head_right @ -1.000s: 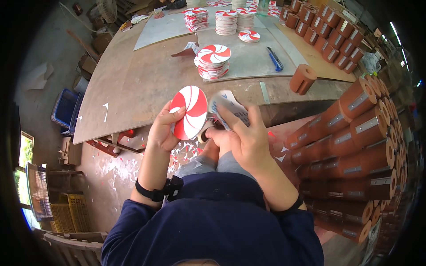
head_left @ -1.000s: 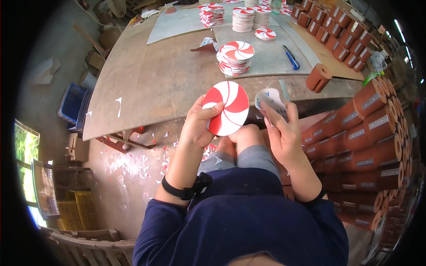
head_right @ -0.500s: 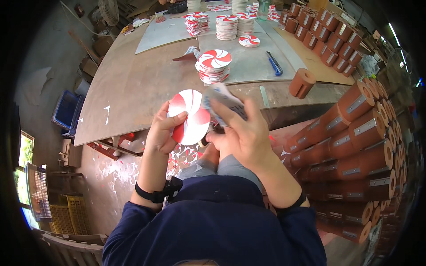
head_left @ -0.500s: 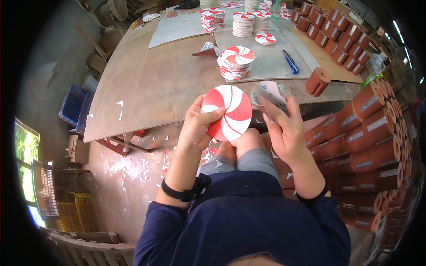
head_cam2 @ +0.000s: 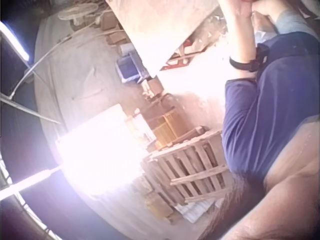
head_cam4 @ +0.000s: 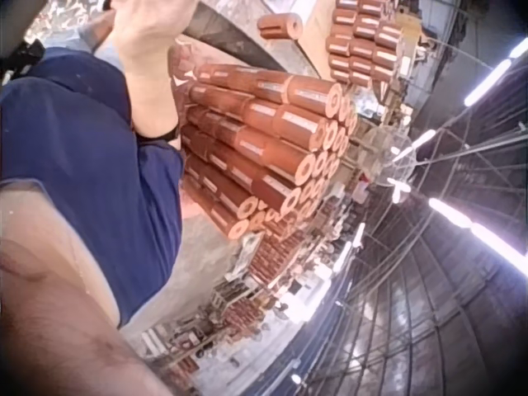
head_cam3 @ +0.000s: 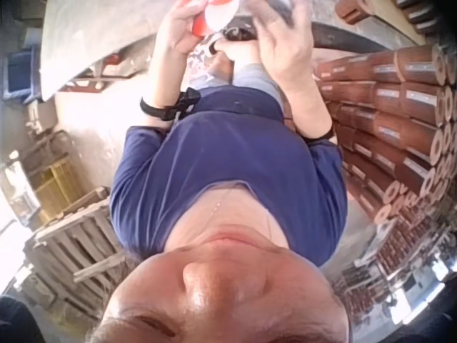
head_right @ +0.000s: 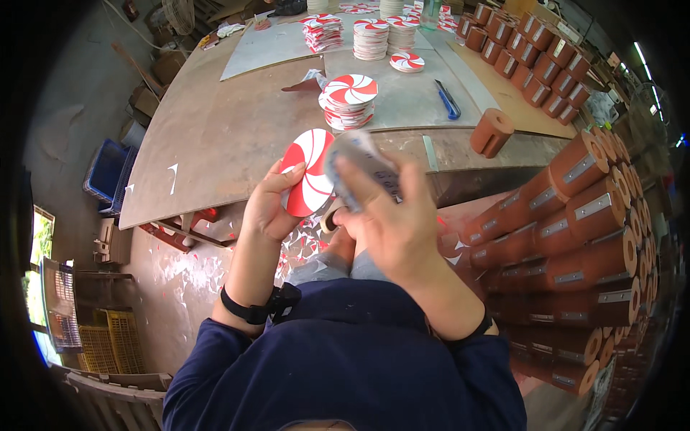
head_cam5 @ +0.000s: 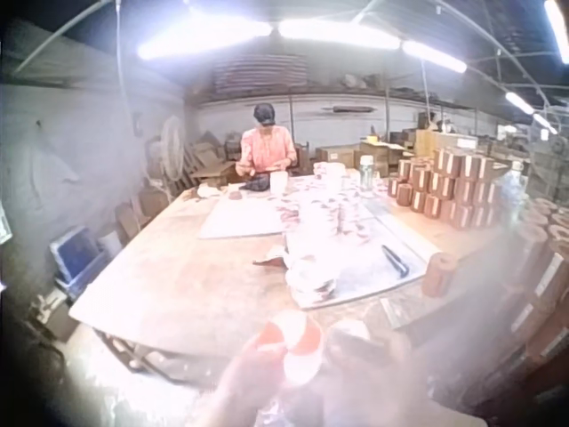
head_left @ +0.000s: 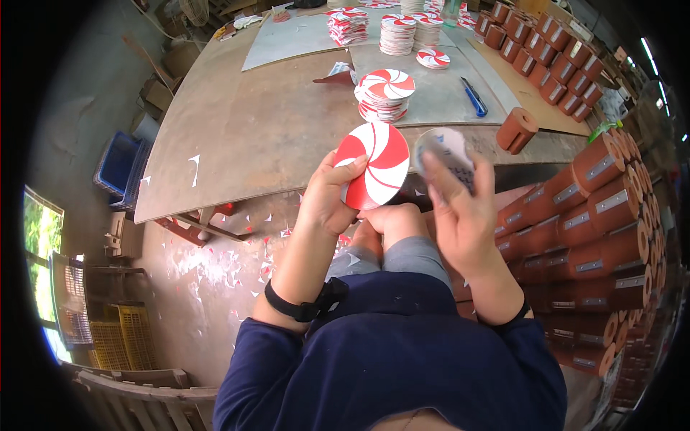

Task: Sanding the edges of circular red-and-white painted wooden pieces by hand with a piece of sandpaper.

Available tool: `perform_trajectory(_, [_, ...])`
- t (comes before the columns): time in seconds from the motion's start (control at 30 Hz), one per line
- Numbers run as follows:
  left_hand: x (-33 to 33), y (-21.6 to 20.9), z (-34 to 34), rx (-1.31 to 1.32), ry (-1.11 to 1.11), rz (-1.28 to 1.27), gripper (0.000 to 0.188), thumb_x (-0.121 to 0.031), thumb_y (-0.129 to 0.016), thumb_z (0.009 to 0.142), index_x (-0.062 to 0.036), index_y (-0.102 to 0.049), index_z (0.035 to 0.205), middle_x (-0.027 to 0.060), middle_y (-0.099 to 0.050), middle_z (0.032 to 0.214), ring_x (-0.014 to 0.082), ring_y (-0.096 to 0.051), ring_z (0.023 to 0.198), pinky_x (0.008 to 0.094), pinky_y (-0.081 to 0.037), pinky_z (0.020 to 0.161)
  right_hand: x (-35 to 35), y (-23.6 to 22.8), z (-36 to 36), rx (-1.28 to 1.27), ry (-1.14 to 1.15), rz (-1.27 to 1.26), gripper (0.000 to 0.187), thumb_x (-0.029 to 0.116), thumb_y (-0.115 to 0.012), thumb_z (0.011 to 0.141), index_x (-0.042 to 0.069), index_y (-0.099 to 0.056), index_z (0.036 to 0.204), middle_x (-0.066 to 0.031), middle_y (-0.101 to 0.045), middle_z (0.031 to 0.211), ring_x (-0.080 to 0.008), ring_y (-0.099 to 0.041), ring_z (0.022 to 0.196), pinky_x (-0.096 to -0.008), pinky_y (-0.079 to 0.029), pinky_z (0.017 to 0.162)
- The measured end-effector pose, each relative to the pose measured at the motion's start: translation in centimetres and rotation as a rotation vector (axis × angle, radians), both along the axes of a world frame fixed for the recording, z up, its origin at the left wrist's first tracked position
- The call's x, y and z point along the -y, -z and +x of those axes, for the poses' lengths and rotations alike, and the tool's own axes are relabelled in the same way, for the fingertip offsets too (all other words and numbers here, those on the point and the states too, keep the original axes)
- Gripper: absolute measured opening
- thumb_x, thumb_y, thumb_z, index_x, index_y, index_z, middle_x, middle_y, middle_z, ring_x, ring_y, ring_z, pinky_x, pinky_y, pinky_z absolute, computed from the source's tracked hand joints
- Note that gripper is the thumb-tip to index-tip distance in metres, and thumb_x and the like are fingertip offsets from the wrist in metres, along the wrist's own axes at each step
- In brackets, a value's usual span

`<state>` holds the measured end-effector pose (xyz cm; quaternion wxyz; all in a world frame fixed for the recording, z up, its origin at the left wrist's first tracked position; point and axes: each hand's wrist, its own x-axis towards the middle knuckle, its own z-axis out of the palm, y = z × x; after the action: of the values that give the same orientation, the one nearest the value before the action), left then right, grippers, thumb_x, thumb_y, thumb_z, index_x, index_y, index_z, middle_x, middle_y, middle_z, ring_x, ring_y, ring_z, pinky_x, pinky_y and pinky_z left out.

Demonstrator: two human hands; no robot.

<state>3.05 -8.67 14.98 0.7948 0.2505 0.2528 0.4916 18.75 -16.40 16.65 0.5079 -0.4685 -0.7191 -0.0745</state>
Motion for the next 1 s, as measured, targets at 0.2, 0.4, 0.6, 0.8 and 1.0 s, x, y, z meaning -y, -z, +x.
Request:
perform_trajectory(0.2, [-0.6, 0.8, 0.2, 0.120, -0.020, -0.216, 0.032, -0.006, -0.051, 0.083, 0.0021, -0.039, 0.112, 0.0155, -0.054, 0.105, 0.0265, -0.057, 0.095, 0.0391, -0.051, 0.077, 0.0, 5.2, -0.3, 0.221, 0.170, -0.036, 0.045, 0.011, -0.066, 0.064, 0.016, -0.058, 0.108, -0.0138, -0.049, 0.094, -0.0277, -0.054, 0.079, -0.0349, -0.046, 0.065])
perform_trajectory(0.4, [-0.4, 1.0, 1.2, 0.056, -0.043, -0.166, 0.032, -0.006, -0.051, 0.083, 0.0010, -0.039, 0.112, 0.0151, -0.054, 0.105, 0.0262, -0.056, 0.096, 0.0380, -0.051, 0.076, -0.3, 3.3, 0.8, -0.028, 0.103, -0.041, 0.056, 0.013, -0.071, 0.058, 0.015, -0.055, 0.112, -0.0167, -0.048, 0.096, -0.0314, -0.053, 0.079, -0.0380, -0.045, 0.066])
perform_trajectory(0.6, [-0.3, 0.7, 0.8, 0.009, -0.059, -0.153, 0.033, -0.005, -0.050, 0.083, 0.0018, -0.038, 0.113, 0.0153, -0.053, 0.107, 0.0249, -0.056, 0.096, 0.0380, -0.051, 0.078, -0.7, 3.2, -0.9, 0.098, 0.070, -0.024, 0.051, 0.009, -0.066, 0.064, 0.016, -0.056, 0.113, -0.0159, -0.047, 0.094, -0.0312, -0.051, 0.084, -0.0374, -0.044, 0.070])
perform_trajectory(0.8, [-0.1, 0.5, 0.8, 0.011, -0.107, -0.144, 0.032, -0.005, -0.048, 0.084, 0.0029, -0.037, 0.113, 0.0162, -0.052, 0.109, 0.0255, -0.056, 0.097, 0.0383, -0.050, 0.080, -0.2, 6.7, 0.7, 0.004, 0.059, -0.208, 0.043, 0.008, -0.061, 0.068, 0.013, -0.056, 0.111, -0.0188, -0.047, 0.096, -0.0334, -0.054, 0.080, -0.0382, -0.045, 0.066])
perform_trajectory(1.0, [0.1, 0.3, 1.0, 0.021, -0.080, -0.116, 0.034, -0.005, -0.050, 0.083, 0.0030, -0.036, 0.114, 0.0161, -0.050, 0.110, 0.0269, -0.055, 0.098, 0.0401, -0.050, 0.080, -0.9, 2.6, -1.0, 0.055, 0.032, -0.003, 0.043, 0.009, -0.061, 0.069, 0.014, -0.056, 0.112, -0.0172, -0.047, 0.095, -0.0314, -0.052, 0.076, -0.0370, -0.044, 0.065])
